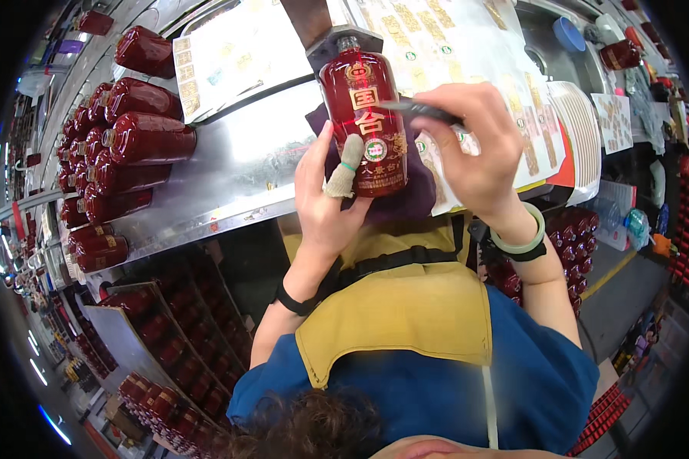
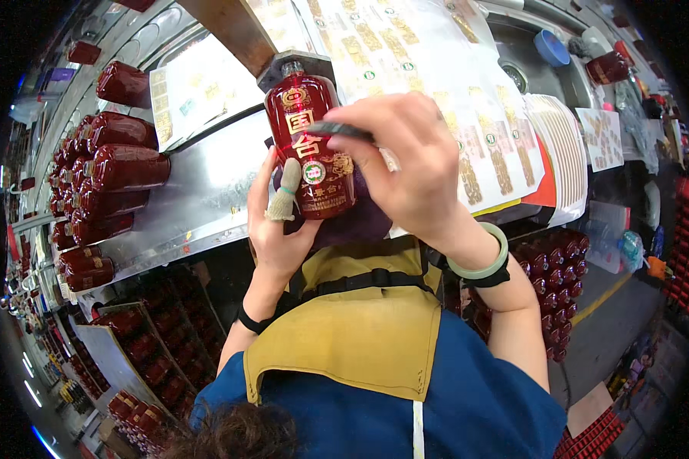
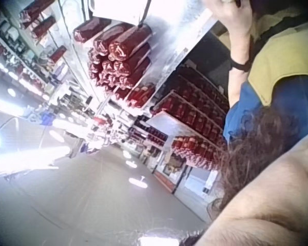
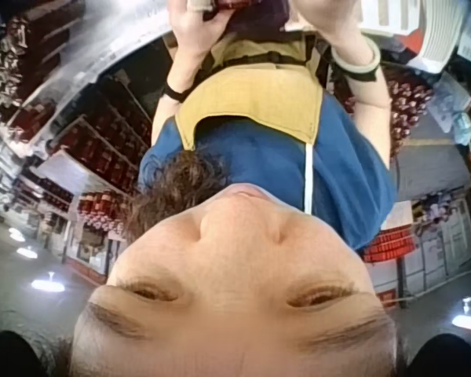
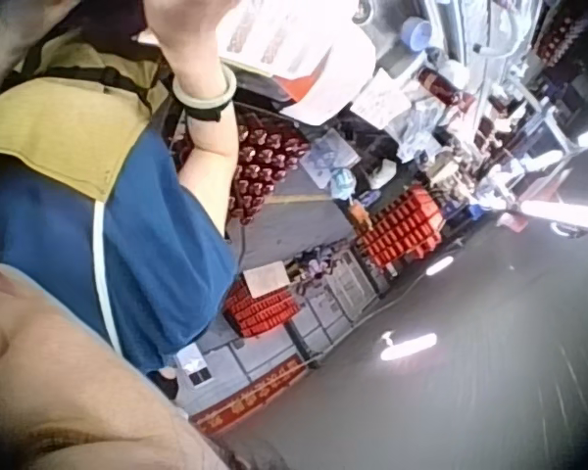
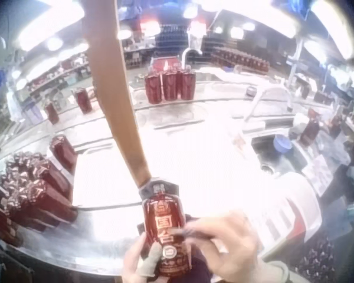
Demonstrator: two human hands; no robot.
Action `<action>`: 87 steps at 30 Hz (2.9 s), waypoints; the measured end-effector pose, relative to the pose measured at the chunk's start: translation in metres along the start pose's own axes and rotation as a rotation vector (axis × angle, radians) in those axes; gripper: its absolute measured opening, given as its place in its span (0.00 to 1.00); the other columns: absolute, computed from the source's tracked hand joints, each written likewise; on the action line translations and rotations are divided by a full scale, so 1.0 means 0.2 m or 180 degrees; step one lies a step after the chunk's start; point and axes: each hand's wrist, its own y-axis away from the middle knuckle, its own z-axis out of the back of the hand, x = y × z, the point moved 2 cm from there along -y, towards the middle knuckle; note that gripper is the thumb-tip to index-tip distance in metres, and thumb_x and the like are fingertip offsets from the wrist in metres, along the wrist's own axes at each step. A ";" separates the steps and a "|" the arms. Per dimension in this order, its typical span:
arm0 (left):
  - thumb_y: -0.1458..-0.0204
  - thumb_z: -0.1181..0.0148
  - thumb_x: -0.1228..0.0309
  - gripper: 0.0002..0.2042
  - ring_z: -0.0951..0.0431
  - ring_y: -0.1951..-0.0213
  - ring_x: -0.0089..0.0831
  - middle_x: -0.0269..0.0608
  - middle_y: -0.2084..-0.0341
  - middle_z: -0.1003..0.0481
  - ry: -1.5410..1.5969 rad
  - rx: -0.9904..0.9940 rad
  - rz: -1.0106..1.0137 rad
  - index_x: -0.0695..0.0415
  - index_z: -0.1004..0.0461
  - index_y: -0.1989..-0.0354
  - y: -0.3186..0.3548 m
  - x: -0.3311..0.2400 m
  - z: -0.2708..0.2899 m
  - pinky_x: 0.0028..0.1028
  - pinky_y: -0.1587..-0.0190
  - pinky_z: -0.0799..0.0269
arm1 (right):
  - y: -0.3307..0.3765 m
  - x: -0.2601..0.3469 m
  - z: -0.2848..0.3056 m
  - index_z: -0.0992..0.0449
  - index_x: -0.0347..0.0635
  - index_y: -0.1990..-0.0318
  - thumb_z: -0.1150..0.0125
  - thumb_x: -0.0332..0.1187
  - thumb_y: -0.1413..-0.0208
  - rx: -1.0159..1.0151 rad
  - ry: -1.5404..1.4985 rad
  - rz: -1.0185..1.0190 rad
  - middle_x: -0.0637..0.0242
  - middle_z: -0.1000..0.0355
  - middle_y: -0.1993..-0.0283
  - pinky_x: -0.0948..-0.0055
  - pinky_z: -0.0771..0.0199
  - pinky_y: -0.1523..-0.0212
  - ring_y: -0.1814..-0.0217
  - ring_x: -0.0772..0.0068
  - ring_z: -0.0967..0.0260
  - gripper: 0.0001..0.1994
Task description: The person is manually applying decorative and informational labels onto red liquor bottles and smoothing them with a small tool.
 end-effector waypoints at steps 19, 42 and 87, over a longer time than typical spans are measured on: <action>0.55 0.28 0.72 0.29 0.28 0.43 0.56 0.60 0.34 0.37 -0.1381 0.0339 -0.0161 0.31 0.20 0.42 -0.06 -0.17 -0.02 0.48 0.42 0.30 | 0.13 -0.05 -0.01 0.20 0.40 0.49 0.31 0.28 0.41 -0.0222 -0.0171 -0.1418 0.62 0.22 0.62 0.74 0.31 0.70 0.75 0.76 0.34 0.13; 0.61 0.23 0.79 0.25 0.19 0.45 0.47 0.51 0.48 0.18 -0.0564 -0.0405 -0.0081 0.65 0.18 0.50 0.14 -0.06 0.02 0.39 0.45 0.26 | 0.31 -0.05 -0.01 0.20 0.39 0.51 0.29 0.21 0.47 -0.0038 -0.0767 -0.1087 0.61 0.20 0.59 0.67 0.23 0.57 0.60 0.65 0.22 0.15; 0.62 0.20 0.73 0.42 0.26 0.39 0.44 0.54 0.41 0.27 0.0779 0.0156 0.1207 0.66 0.32 0.33 -0.02 0.03 -0.03 0.36 0.38 0.30 | 0.27 0.11 0.04 0.14 0.51 0.63 0.27 0.27 0.55 0.1017 -0.0191 0.0477 0.78 0.18 0.63 0.72 0.36 0.54 0.64 0.74 0.29 0.10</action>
